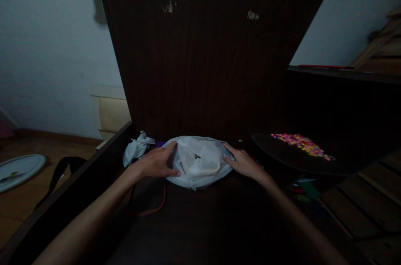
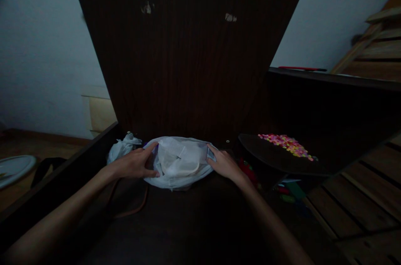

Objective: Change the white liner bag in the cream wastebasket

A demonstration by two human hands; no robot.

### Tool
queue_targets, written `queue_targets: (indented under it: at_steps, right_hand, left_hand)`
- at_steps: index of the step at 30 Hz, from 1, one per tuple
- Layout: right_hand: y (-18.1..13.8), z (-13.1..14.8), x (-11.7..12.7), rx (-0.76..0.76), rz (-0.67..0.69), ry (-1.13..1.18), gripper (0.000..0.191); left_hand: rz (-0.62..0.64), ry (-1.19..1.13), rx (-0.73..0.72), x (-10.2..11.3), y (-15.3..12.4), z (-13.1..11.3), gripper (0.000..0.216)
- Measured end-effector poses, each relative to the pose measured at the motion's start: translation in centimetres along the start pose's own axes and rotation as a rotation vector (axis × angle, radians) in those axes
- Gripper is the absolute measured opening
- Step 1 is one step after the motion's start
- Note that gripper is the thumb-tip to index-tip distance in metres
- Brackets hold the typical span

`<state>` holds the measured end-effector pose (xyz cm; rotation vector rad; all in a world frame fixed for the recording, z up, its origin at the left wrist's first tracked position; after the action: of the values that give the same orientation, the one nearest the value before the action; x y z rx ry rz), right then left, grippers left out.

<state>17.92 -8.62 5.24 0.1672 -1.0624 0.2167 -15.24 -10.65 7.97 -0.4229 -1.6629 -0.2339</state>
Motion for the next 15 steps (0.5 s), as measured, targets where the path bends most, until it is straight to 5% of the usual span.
queue_targets:
  at_steps: [8, 15]
  right_hand:
    - [2.7, -1.3, -3.5, -0.039, 0.062, 0.126, 0.042]
    - [2.6, -2.3, -6.2, -0.055, 0.135, 0.254, 0.027]
  left_hand:
    - [0.025, -0.284, -0.084, -3.0, 3.9, 1.8, 0.094]
    - [0.108, -0.520, -0.266, -5.7, 5.4, 2.2, 0.054]
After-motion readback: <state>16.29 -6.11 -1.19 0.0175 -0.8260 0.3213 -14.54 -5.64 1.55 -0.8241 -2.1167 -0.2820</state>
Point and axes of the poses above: each hand's wrist, its own y-axis towards the middle knuckle, its own x-axis out of the back of the hand, z = x × y, the point moved 1 cm from there along y, towards the middle knuckle, and after that the axes turned 7 degrees about y, right-handed, at the moved point
